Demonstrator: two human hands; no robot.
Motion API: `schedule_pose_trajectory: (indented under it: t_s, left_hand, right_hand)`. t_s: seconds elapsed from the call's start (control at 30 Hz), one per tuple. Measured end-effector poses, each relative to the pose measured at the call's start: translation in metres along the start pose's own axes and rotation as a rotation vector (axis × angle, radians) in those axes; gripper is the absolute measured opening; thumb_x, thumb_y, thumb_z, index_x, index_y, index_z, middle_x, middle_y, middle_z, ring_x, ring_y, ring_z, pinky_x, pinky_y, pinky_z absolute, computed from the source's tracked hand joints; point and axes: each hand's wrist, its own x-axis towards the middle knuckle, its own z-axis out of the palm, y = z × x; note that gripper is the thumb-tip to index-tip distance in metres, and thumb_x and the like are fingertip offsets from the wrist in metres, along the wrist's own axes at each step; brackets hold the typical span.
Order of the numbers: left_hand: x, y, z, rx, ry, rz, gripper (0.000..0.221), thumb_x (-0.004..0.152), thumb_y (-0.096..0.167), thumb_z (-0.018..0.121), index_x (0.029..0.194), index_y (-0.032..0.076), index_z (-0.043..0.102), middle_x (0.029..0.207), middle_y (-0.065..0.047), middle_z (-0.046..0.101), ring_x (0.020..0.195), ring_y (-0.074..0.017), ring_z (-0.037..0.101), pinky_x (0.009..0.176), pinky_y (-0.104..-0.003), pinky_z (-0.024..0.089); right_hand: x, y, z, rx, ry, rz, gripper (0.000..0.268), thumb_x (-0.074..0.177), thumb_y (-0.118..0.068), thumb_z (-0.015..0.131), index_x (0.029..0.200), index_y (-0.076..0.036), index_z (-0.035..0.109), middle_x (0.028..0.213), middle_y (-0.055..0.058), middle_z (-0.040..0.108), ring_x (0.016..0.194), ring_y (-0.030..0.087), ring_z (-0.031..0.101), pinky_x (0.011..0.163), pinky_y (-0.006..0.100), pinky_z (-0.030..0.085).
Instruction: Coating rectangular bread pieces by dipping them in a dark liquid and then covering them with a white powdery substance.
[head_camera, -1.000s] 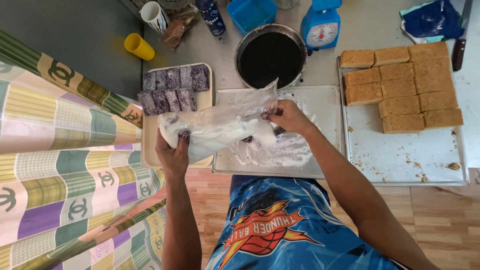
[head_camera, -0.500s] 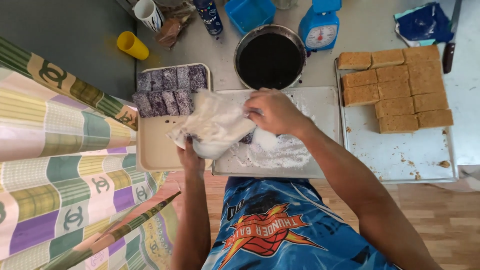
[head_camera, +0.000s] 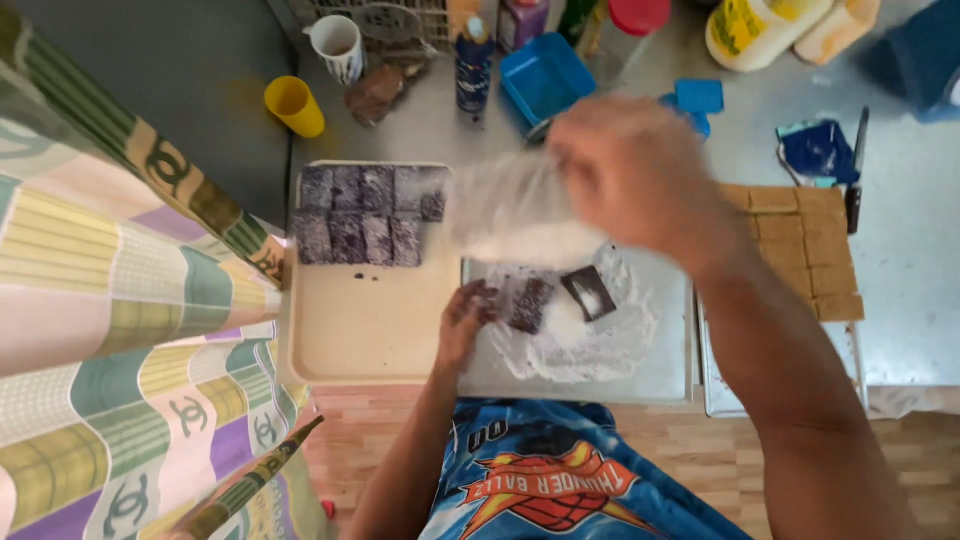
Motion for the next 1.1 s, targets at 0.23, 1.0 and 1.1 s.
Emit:
schedule_pose_trajectory:
  t_s: [0.23, 1.0, 1.1]
  left_hand:
    - [0.028, 0.021, -0.015, 0.257, -0.068, -0.056, 0.058, 0.093, 0.042, 0.068, 0.132, 0.000, 0.060, 0.130, -0.014, 0.067, 0.100, -0.0213, 0.069, 0.081, -0.035, 0.063]
    - [0.044, 0.073, 0.067, 1.300, -0.310, -0.314, 0.098, 0.076, 0.042, 0.079, 0.156, 0.013, 0.032, 0.139, -0.025, 0.047, 0.118, -0.0539, 0.059, 0.098, -0.067, 0.051]
    - [0.041, 0.063, 0.103, 1.363, -0.372, -0.403, 0.105, 0.079, 0.041, 0.078, 0.161, 0.013, 0.019, 0.146, -0.028, 0.037, 0.128, -0.0544, 0.049, 0.102, -0.068, 0.046]
  right_hand:
    - [0.082, 0.051, 0.041, -0.169, 0.065, 0.088, 0.012, 0.103, -0.008, 0.059, 0.097, -0.003, 0.068, 0.078, 0.018, 0.064, 0.073, 0.045, 0.063, 0.061, 0.055, 0.046]
    - [-0.204, 0.094, 0.281, 0.078, -0.320, 0.737, 0.068, 0.083, -0.032, 0.075, 0.144, -0.010, 0.057, 0.104, 0.027, 0.066, 0.093, 0.056, 0.067, 0.081, 0.064, 0.054]
    - [-0.213, 0.065, 0.277, 0.238, -0.314, 0.924, 0.088, 0.077, -0.036, 0.081, 0.154, -0.011, 0.045, 0.122, 0.030, 0.059, 0.110, 0.060, 0.061, 0.092, 0.068, 0.052]
